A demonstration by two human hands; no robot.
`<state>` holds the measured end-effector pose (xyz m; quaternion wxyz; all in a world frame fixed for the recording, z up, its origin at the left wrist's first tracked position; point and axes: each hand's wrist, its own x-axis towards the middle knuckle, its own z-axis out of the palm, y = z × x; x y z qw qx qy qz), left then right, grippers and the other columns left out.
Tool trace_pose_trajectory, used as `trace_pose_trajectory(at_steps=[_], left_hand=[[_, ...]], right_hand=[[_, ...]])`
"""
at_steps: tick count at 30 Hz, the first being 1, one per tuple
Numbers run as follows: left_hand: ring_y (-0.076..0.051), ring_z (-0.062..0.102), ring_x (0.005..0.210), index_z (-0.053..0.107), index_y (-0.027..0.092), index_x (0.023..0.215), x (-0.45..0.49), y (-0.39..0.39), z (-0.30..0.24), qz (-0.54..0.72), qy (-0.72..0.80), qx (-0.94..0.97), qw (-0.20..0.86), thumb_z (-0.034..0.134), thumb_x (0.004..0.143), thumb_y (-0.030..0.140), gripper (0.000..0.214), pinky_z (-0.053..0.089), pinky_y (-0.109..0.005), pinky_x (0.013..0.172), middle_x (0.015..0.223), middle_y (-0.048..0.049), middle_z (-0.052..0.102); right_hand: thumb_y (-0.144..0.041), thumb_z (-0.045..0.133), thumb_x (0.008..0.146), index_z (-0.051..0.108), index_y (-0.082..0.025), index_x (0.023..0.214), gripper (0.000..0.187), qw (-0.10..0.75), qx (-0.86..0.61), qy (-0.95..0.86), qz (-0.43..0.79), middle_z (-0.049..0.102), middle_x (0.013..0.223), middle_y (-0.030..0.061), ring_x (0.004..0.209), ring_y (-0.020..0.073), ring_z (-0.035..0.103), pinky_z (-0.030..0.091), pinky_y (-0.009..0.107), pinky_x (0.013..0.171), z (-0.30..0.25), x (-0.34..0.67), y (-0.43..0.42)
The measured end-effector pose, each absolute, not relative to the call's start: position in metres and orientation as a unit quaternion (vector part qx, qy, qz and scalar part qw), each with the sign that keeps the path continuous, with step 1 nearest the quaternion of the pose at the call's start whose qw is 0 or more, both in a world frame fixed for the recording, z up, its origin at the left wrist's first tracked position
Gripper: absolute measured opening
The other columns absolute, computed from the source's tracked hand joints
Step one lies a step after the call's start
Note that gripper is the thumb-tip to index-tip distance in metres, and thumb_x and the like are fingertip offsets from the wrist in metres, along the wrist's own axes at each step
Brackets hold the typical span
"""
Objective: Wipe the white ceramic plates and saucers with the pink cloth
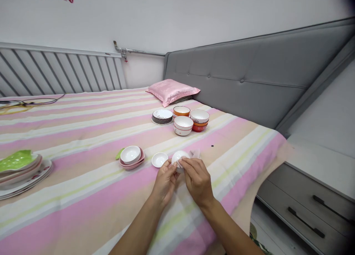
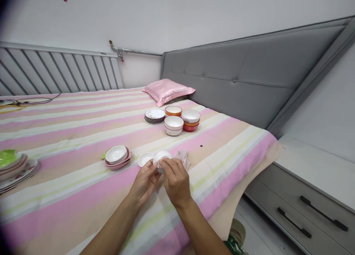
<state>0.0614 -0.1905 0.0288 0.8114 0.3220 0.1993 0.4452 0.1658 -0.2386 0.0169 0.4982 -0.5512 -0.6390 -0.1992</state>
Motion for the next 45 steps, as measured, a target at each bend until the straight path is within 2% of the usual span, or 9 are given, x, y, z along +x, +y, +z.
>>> trace_pose_trajectory(at_steps=[7, 12, 16, 24, 29, 33, 36, 42, 45], left_hand=[[-0.011, 0.061, 0.077, 0.061, 0.014, 0.089, 0.056, -0.181, 0.028, 0.477, 0.215, 0.307, 0.795, 0.065, 0.072, 0.015, 0.018, 0.049, -0.021, 0.074, 0.086, -0.0041, 0.065], [-0.01, 0.061, 0.074, 0.061, 0.014, 0.089, 0.054, -0.178, 0.029, 0.494, 0.229, 0.306, 0.781, 0.065, 0.072, 0.015, 0.017, 0.05, -0.02, 0.07, 0.084, -0.0029, 0.064], [-0.008, 0.059, 0.068, 0.061, 0.014, 0.081, 0.05, -0.172, 0.029, 0.51, 0.22, 0.278, 0.784, 0.064, 0.073, 0.014, 0.009, 0.049, -0.017, 0.063, 0.076, 0.0002, 0.062], [-0.011, 0.059, 0.077, 0.061, 0.014, 0.088, 0.039, -0.173, 0.041, 0.407, 0.184, 0.321, 0.835, 0.058, 0.078, 0.014, 0.01, 0.048, -0.02, 0.068, 0.088, -0.0033, 0.064], [-0.014, 0.061, 0.076, 0.062, 0.012, 0.088, 0.044, -0.184, 0.039, 0.298, 0.19, 0.384, 0.853, 0.06, 0.078, 0.018, 0.012, 0.047, -0.022, 0.071, 0.088, -0.0082, 0.066], [-0.014, 0.061, 0.078, 0.062, 0.011, 0.093, 0.047, -0.181, 0.039, 0.343, 0.207, 0.387, 0.83, 0.061, 0.077, 0.018, 0.017, 0.048, -0.02, 0.068, 0.09, -0.0086, 0.066], [-0.012, 0.061, 0.081, 0.063, 0.013, 0.094, 0.044, -0.174, 0.04, 0.399, 0.203, 0.344, 0.825, 0.059, 0.078, 0.015, 0.017, 0.049, -0.017, 0.068, 0.096, -0.0062, 0.066], [-0.009, 0.063, 0.076, 0.062, 0.012, 0.095, 0.038, -0.166, 0.044, 0.466, 0.184, 0.24, 0.832, 0.051, 0.082, 0.008, 0.018, 0.052, -0.015, 0.065, 0.09, -0.0045, 0.068], [-0.01, 0.064, 0.075, 0.061, 0.012, 0.099, 0.039, -0.167, 0.048, 0.47, 0.185, 0.217, 0.835, 0.047, 0.084, 0.007, 0.021, 0.053, -0.017, 0.065, 0.087, -0.0047, 0.068]], right_hand=[[-0.028, 0.047, 0.084, 0.065, -0.021, 0.098, 0.024, 0.577, -0.629, -0.52, -0.016, 0.069, 0.09, 0.0051, 0.078, 0.0158, 0.063, 0.051, 0.027, 0.069, 0.021, 0.17, -0.239], [-0.04, 0.049, 0.08, 0.067, -0.018, 0.095, 0.032, 0.656, -0.625, -0.386, 0.172, 0.069, 0.094, 0.0063, 0.088, 0.0206, 0.063, 0.05, 0.031, 0.074, 0.015, 0.18, -0.233], [-0.045, 0.054, 0.075, 0.065, -0.013, 0.096, 0.039, 0.689, -0.608, -0.294, 0.264, 0.069, 0.09, 0.0101, 0.075, 0.0207, 0.063, 0.049, 0.028, 0.058, 0.012, 0.187, -0.229], [-0.046, 0.062, 0.068, 0.059, -0.013, 0.086, 0.038, 0.704, -0.6, -0.268, 0.269, 0.066, 0.065, 0.0036, 0.052, 0.0123, 0.056, 0.042, 0.022, 0.049, 0.015, 0.193, -0.23], [-0.047, 0.061, 0.069, 0.056, -0.015, 0.086, 0.036, 0.697, -0.571, -0.317, 0.297, 0.066, 0.066, 0.0032, 0.06, 0.0152, 0.059, 0.043, 0.024, 0.053, 0.017, 0.187, -0.229], [-0.043, 0.056, 0.074, 0.054, -0.018, 0.089, 0.03, 0.695, -0.534, -0.335, 0.346, 0.066, 0.087, 0.0069, 0.076, 0.0178, 0.061, 0.047, 0.027, 0.062, 0.022, 0.187, -0.229], [-0.036, 0.053, 0.075, 0.056, -0.019, 0.095, 0.027, 0.665, -0.543, -0.371, 0.354, 0.062, 0.105, 0.0076, 0.094, 0.0191, 0.057, 0.046, 0.03, 0.074, 0.024, 0.196, -0.231], [-0.023, 0.061, 0.06, 0.06, -0.02, 0.104, 0.044, 0.429, -0.656, -0.575, 0.232, 0.061, 0.103, 0.0061, 0.087, 0.02, 0.056, 0.044, 0.033, 0.076, 0.018, 0.209, -0.24], [-0.02, 0.057, 0.063, 0.062, -0.023, 0.1, 0.038, 0.39, -0.692, -0.59, 0.143, 0.061, 0.103, 0.0052, 0.09, 0.0218, 0.056, 0.043, 0.032, 0.073, 0.013, 0.208, -0.24]])
